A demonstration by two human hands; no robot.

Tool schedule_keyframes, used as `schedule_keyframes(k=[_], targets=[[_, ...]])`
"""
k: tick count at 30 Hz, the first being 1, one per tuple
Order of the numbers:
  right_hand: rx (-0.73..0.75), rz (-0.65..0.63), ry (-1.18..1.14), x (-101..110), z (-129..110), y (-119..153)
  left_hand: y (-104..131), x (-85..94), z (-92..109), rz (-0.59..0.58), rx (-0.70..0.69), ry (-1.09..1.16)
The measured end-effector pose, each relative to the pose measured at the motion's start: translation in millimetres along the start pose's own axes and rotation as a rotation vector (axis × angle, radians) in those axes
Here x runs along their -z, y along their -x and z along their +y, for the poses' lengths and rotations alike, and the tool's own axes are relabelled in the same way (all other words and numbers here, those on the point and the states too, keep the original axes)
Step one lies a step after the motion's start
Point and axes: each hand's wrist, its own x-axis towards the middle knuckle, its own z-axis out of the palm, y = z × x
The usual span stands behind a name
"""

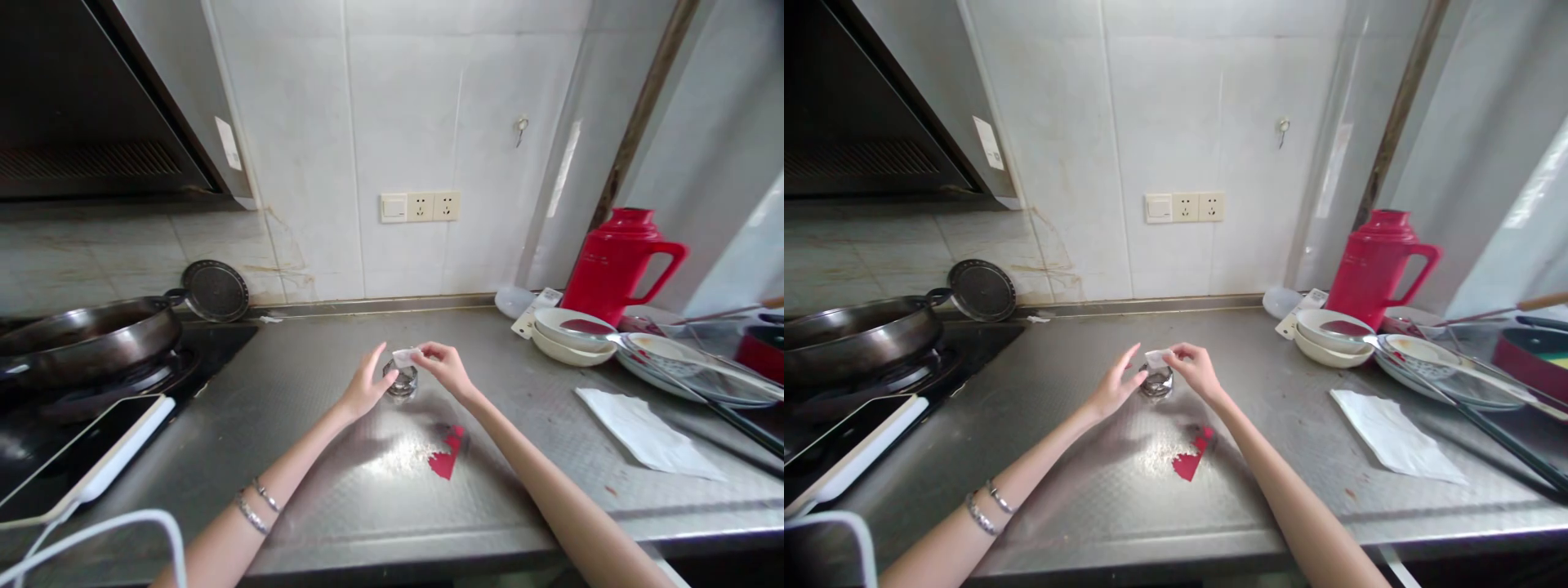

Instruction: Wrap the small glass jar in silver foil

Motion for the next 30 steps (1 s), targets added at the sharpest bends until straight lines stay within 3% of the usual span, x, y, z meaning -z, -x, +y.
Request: schedule_keyframes(k=[3,6,8,13,18,21,24,30], targets=[[0.198,-0.017,0.344,2,3,-2,0,-2.5,-12,-0.003,0.104,-0.069],[0.325,-0.283,0.586,2,-1,0,0,-8.1,-19,-0.058,0.187,-0.084],[0.353,-0.427,0.701,2,-6,2,-2,-12.7,-21,-0.097,0.206,-0.063],[0.299,-0.646,0.865,4,-19,-1,-16,-21.4,-23,-0.123,0.218,0.024],[0.215,-0.791,0.878,6,-17,-11,-23,-22.6,-30,-0.143,0.195,0.062],[0.244,-0.856,0.771,8,-12,-17,-20,-21.3,-34,-0.187,0.184,0.027],[0.266,-0.896,0.694,8,-10,-20,-18,-20.7,-35,-0.154,0.159,-0.006],[0.281,-0.977,0.695,3,-18,-22,-17,-20.8,-35,-0.158,0.134,-0.016]])
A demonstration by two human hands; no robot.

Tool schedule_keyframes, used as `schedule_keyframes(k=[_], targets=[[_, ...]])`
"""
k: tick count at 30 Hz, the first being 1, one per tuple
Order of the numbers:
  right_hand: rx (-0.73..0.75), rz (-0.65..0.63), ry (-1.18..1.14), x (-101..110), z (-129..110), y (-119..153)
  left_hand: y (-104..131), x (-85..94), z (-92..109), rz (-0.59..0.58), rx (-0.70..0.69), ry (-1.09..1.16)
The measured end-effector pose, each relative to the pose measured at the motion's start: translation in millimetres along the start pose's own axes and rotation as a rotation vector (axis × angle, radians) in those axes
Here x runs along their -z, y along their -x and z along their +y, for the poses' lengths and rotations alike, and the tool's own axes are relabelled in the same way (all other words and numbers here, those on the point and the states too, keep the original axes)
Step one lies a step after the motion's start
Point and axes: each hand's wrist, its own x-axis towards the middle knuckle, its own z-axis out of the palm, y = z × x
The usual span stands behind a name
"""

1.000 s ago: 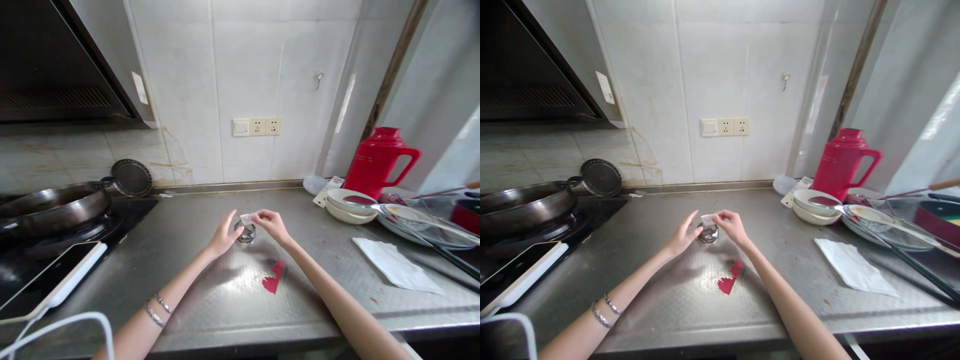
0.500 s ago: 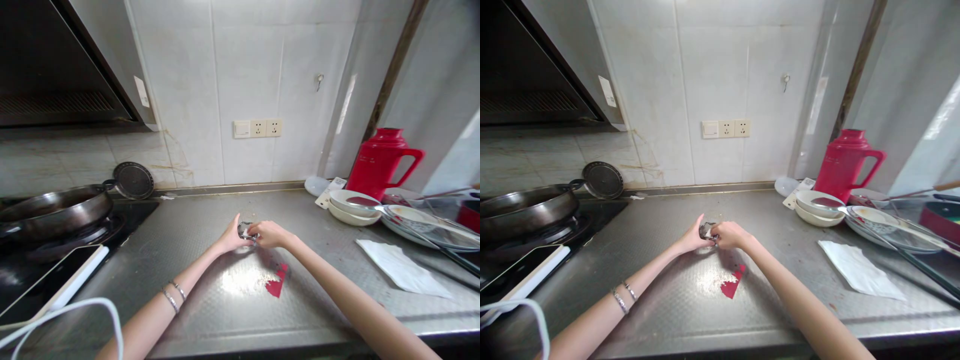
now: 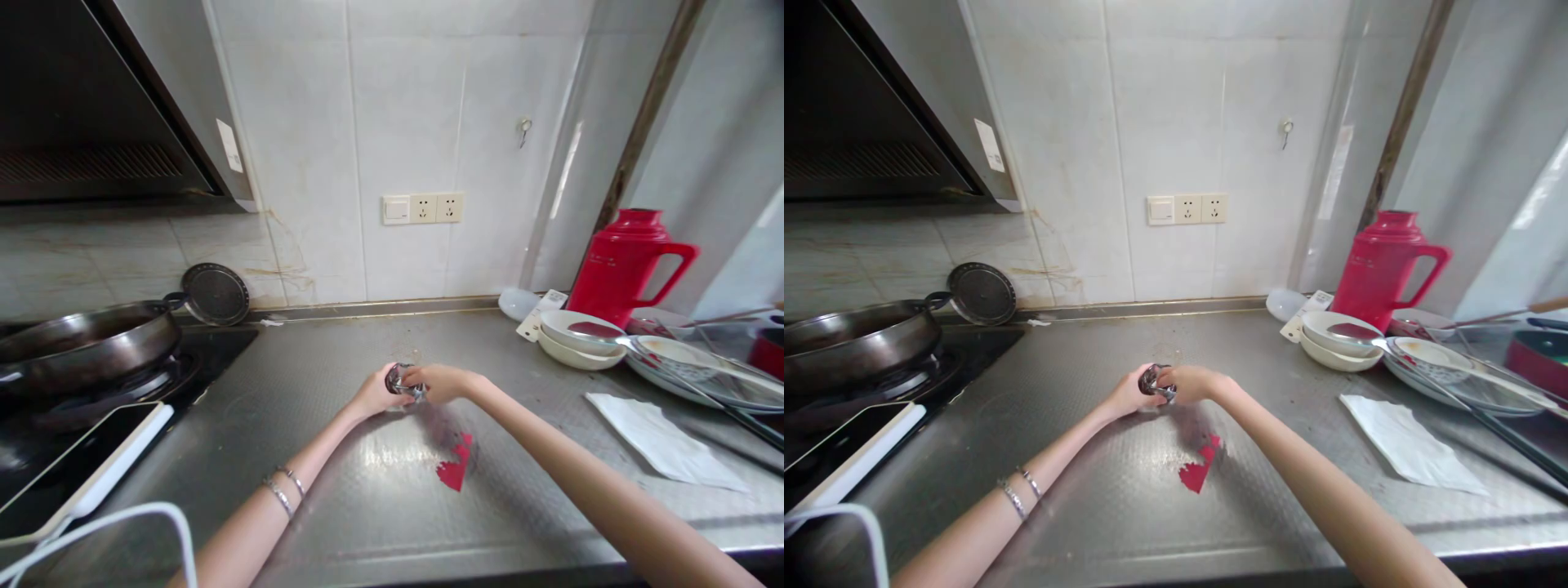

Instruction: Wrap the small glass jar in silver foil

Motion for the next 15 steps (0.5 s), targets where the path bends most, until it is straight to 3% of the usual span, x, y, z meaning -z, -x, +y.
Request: schedule_keyframes(k=[6,15], targets=[[-0.042,-0.132,0.09,8,-11,-10,0,-1.3,-4,-0.01,-0.031,0.023],[-0.362,-0.172,0.326,16,-31,-16,2,0.0,2,-0.012,-0.028,0.044]])
